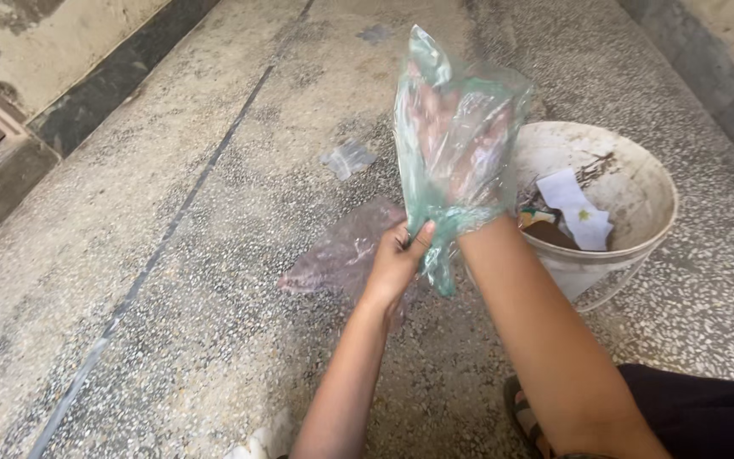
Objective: The person sorts through trash in a white bucket, picking up items with a gloved hand and placing some into a clear plastic bag while leaving others in the bucket.
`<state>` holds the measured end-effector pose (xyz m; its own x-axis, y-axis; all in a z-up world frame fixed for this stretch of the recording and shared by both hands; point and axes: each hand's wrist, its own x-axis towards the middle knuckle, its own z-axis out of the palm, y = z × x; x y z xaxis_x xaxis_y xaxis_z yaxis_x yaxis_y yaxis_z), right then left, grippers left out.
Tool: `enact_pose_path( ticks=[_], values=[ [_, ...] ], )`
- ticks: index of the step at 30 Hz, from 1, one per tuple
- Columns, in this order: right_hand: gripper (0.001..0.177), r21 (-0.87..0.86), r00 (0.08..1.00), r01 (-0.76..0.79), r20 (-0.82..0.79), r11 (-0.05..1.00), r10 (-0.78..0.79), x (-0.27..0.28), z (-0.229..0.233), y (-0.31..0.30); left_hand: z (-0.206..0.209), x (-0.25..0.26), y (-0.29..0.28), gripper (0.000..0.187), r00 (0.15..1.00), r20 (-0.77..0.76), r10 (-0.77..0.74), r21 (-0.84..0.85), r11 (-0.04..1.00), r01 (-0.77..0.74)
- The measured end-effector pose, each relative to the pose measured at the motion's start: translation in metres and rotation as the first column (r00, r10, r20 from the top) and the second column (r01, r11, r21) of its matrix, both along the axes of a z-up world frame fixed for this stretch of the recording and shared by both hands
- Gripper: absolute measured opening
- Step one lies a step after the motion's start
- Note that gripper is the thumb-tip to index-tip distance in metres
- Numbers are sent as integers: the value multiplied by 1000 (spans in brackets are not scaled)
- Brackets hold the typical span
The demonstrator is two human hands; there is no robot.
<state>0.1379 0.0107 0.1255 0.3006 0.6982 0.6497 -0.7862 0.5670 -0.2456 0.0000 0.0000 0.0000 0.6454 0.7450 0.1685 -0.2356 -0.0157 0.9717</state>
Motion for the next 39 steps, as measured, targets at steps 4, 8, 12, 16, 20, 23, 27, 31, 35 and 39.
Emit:
enact_pose_path(
  ticks=[4,8,12,16,20,23,27,31,35,39],
  values=[
    [74,-59,732,676,160,734,-662,16,17,2,1,33,-16,19,981,152,118,126,982,-137],
    [96,494,-313,867,430,-70,-847,27,32,-7,10,68,-46,21,967,212,141,83,983,-162],
    [98,888,-685,456,309,-58,-660,76,44,-46,22,102,-71,17,961,203,188,73,976,-207],
    [81,926,-783,323,379,197,-493,120,41,-72,44,127,-93,24,988,139,73,201,974,-100],
    [83,844,-935,270,345,463,-82,154,36,-93,64,123,-99,45,997,47,-68,281,958,52],
    [93,746,-927,359,356,560,119,182,21,-102,59,123,-71,44,999,34,8,392,920,-21],
    [71,715,-896,440,392,544,210,217,-21,-100,25,119,-7,31,979,0,203,398,898,-187],
    [46,384,-669,709,632,592,391,239,-59,-88,-14,100,45,22,941,-101,324,261,921,-289],
    [45,334,-747,635,496,697,442,253,-112,-78,-46,78,80,24,781,-409,472,445,850,-282],
    [48,460,-855,421,489,782,173,263,-177,-70,-70,60,102,29,740,-467,484,550,814,-185]
  ],
)
